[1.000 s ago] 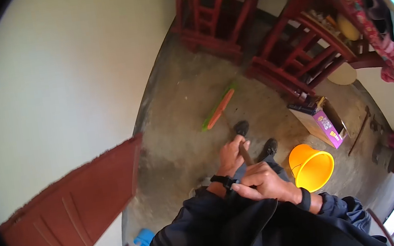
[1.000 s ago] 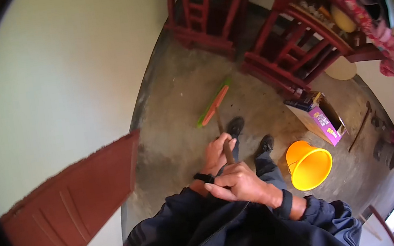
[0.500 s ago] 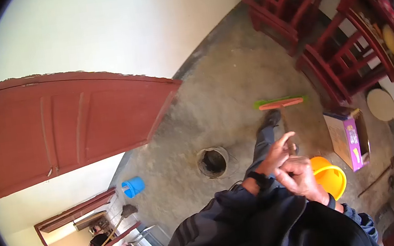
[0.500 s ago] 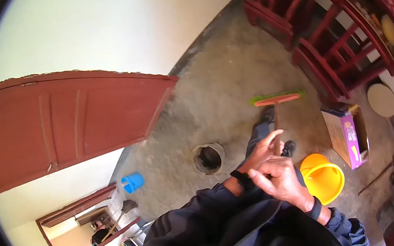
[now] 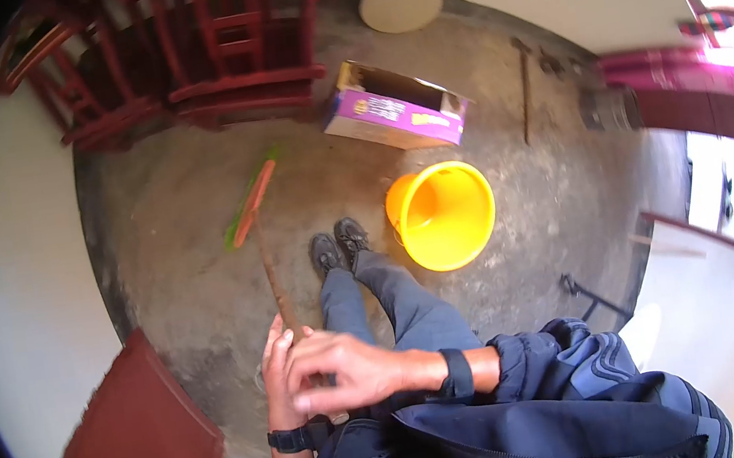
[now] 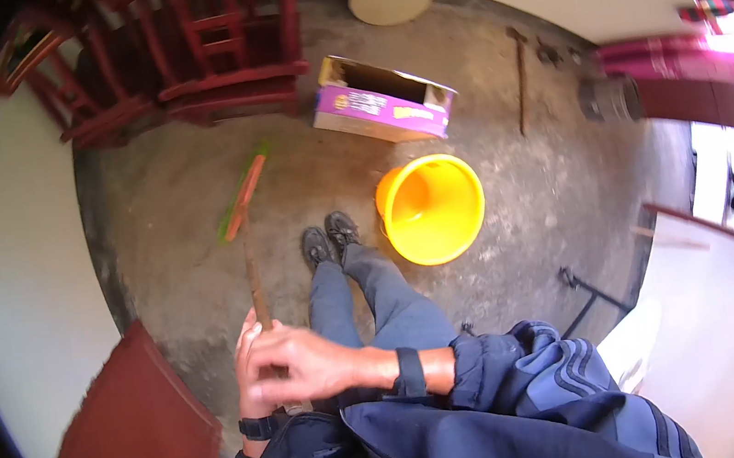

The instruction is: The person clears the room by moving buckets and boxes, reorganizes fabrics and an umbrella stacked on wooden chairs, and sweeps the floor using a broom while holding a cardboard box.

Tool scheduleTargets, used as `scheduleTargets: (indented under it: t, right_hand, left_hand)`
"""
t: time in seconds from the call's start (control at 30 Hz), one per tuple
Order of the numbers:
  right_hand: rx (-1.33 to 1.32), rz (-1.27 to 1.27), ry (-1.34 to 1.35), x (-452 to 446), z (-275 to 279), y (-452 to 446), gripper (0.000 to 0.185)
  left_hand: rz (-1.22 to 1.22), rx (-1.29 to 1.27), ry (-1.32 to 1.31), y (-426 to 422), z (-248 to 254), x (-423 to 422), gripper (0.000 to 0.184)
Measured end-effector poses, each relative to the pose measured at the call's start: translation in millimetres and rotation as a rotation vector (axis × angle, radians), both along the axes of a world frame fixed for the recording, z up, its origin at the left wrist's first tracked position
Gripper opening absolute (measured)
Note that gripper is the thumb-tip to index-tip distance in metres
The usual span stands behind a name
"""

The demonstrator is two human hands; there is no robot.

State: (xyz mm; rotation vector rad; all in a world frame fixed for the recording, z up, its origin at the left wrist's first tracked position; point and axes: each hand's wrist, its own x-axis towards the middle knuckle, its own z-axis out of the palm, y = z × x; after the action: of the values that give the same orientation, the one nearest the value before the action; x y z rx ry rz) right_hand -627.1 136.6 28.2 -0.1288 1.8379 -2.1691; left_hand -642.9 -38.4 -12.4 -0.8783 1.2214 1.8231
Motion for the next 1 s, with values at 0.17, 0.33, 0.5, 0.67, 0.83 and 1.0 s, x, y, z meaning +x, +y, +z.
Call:
scheduleTargets:
  t: [0.17, 0.33, 0.5, 0.67, 0.83, 1.0]
  right_hand:
    - [0.386, -0.277, -0.297, 46.6, -39.0, 94.8, 0.024]
    - [0.810, -0.407, -0.545, 130.3, -95.4, 210.3, 0.032]
    - [1.000, -0.575, -0.930, 229.2, -157.6, 315.7, 0.036]
    - [1.133, -0.533, -1.069, 317.9, -295.5, 375.1, 0.073]
    - [0.913, -0.639, -1.096, 380.4, -437.7, 382.3, 0.074]
    - [0.313, -0.818, -1.210, 377.4, -451.2, 362.0, 0.056]
  left_hand:
    - [-0.034, 0.037, -0.197, 1.2, -12.0, 9.0, 0.043]
    - [-0.059, 0.008, -0.313, 6.4, -17.7, 15.3, 0.031]
    - [-0.265, -0.118, -0.334, 23.4, -24.3, 40.1, 0.030]
    - [-0.171, -0.283, -0.468, 29.8, -33.6, 103.1, 0.029]
    - [-0.168, -0.558, -0.397, 69.6, -24.5, 127.9, 0.025]
    - [-0.196, -0.768, -0.241, 52.7, -65.7, 80.2, 0.017]
